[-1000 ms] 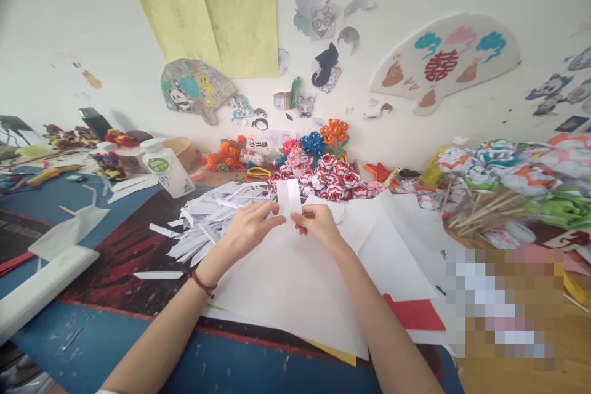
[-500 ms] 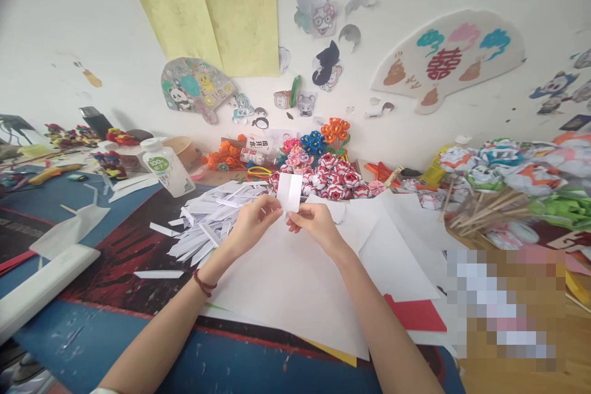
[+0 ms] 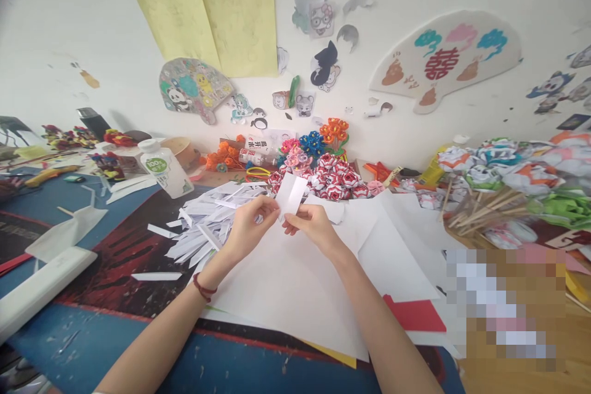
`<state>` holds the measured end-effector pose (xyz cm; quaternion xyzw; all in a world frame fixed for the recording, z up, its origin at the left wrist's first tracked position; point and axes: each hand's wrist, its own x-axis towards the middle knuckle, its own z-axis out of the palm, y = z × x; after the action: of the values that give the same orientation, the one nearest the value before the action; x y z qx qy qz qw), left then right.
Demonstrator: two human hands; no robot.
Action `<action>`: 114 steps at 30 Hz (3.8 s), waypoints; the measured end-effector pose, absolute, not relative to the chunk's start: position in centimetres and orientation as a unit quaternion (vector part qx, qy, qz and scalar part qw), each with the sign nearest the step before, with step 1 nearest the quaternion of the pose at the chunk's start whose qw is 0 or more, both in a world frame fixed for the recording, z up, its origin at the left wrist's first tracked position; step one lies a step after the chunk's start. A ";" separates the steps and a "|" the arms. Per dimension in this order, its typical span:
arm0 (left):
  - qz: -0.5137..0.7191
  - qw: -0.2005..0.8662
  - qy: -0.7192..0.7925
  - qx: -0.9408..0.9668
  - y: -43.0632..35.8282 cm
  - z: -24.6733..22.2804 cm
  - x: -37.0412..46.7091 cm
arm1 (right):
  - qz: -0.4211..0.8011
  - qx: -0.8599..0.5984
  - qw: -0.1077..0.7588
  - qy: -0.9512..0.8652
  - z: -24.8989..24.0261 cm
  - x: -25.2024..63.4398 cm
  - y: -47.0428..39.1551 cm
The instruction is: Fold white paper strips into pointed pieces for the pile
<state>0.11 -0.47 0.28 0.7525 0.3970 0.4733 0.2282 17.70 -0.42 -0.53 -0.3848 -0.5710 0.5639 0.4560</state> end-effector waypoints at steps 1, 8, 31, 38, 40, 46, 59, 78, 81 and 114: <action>0.473 0.227 0.395 0.754 -0.5 0.3 0.1 | 0.563 -0.386 0.456 -0.572 -0.6 17.7 -0.4; 0.466 0.210 0.382 0.770 -0.8 0.4 0.2 | 0.553 -0.390 0.458 -0.576 -0.8 17.7 -0.3; 0.468 0.203 0.369 0.777 -1.3 1.0 0.1 | 0.539 -0.373 0.463 -0.596 0.1 18.2 -0.6; 0.478 0.247 0.364 0.760 -1.2 0.9 0.3 | 0.520 -0.388 0.481 -0.589 -0.1 18.0 -0.5; 0.491 0.284 0.368 0.737 -1.0 0.8 0.3 | 0.514 -0.392 0.493 -0.582 -0.2 18.0 -0.4; 0.470 0.335 0.399 0.712 -0.6 0.7 0.0 | 0.511 -0.390 0.497 -0.583 -0.3 18.1 -0.5; 0.405 0.369 0.394 0.738 -0.5 0.6 0.0 | 0.491 -0.391 0.520 -0.579 -0.4 18.1 -0.5; 0.427 0.324 0.423 0.731 -0.6 0.8 0.0 | 0.517 -0.391 0.522 -0.554 -0.6 17.7 -0.4; 0.448 0.332 0.425 0.713 -0.4 0.5 0.0 | 0.528 -0.396 0.508 -0.552 -0.7 17.7 -0.3; 0.423 0.357 0.456 0.697 -0.7 0.0 0.5 | 0.503 -0.417 0.468 -0.595 -2.1 18.3 1.0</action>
<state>0.53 -0.69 0.03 0.6971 0.4556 0.4233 0.3567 18.28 1.00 -2.05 -0.4171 -0.5951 0.5026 0.4684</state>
